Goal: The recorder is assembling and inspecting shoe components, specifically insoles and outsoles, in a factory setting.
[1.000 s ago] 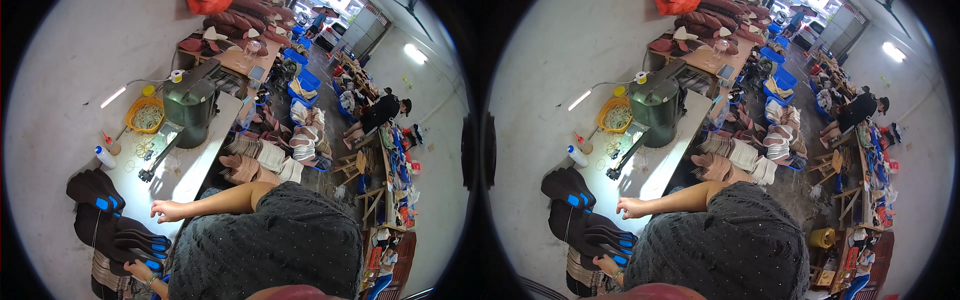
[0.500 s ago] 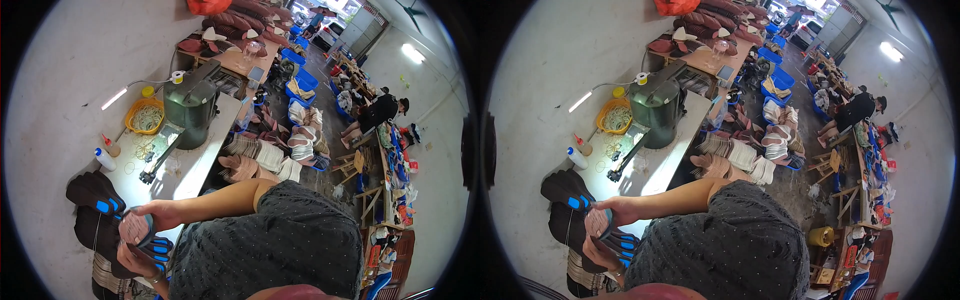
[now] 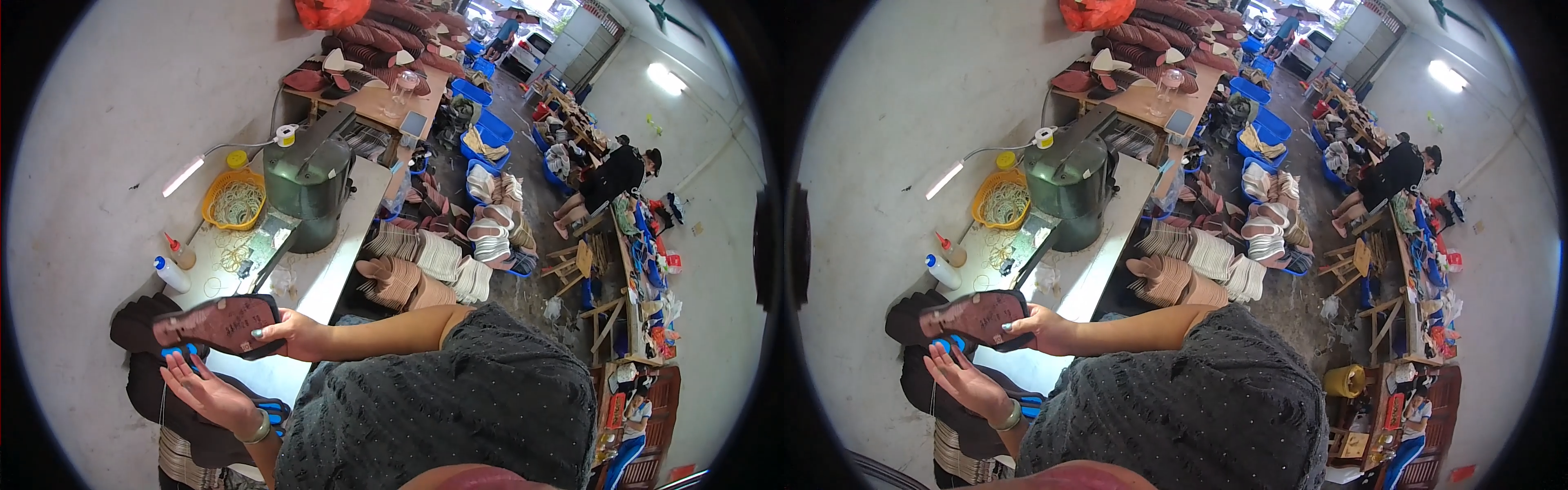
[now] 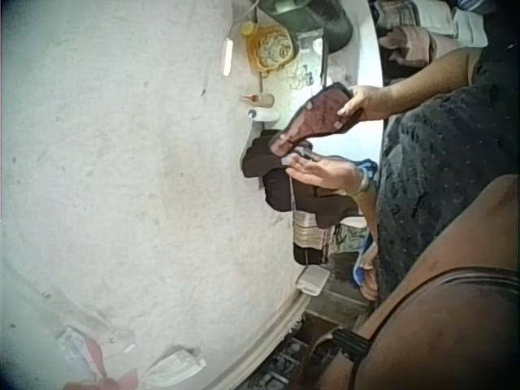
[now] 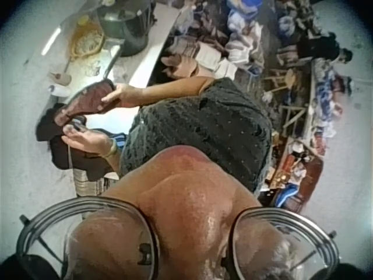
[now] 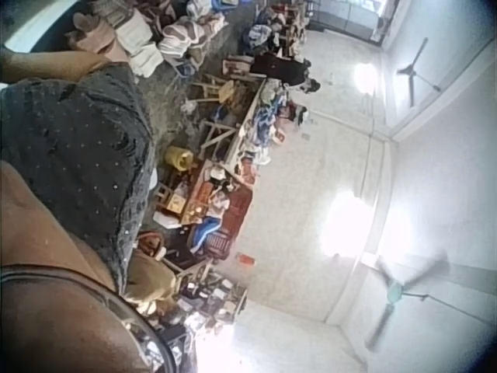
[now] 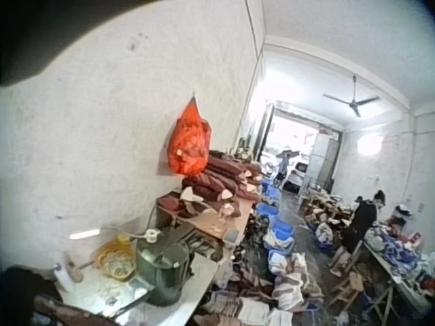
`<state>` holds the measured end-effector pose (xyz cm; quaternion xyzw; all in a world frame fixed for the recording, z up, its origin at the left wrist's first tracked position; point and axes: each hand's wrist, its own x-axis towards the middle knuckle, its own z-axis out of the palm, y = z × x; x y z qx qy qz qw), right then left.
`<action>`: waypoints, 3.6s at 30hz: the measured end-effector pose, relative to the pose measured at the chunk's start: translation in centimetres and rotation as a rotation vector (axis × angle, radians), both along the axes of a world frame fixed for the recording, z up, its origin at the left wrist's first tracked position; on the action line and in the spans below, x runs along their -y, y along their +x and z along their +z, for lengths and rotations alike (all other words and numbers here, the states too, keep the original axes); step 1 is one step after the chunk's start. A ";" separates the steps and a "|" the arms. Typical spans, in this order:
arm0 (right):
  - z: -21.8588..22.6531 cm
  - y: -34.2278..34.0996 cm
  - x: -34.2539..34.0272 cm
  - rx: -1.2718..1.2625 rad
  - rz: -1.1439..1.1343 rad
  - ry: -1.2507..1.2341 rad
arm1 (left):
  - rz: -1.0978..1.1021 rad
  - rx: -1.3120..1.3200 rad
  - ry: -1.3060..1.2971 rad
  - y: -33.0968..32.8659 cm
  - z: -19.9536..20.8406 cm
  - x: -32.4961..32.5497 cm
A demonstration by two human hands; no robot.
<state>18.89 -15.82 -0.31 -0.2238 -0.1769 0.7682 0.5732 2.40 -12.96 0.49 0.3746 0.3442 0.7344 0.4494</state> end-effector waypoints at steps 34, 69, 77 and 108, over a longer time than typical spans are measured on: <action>-4.4 4.6 -4.4 0.797 0.177 0.231 | -0.758 0.261 -0.637 0.9 -4.8 -3.6; -13.1 4.9 -4.5 0.556 0.279 0.030 | -0.280 -1.441 0.497 0.8 -7.8 -15.2; -13.7 4.9 -5.2 0.512 0.171 -0.168 | -1.016 -1.523 0.024 3.6 -9.9 -18.9; -14.3 5.5 -6.9 0.759 0.110 -0.007 | -1.234 -1.360 -0.133 3.9 -10.7 -21.7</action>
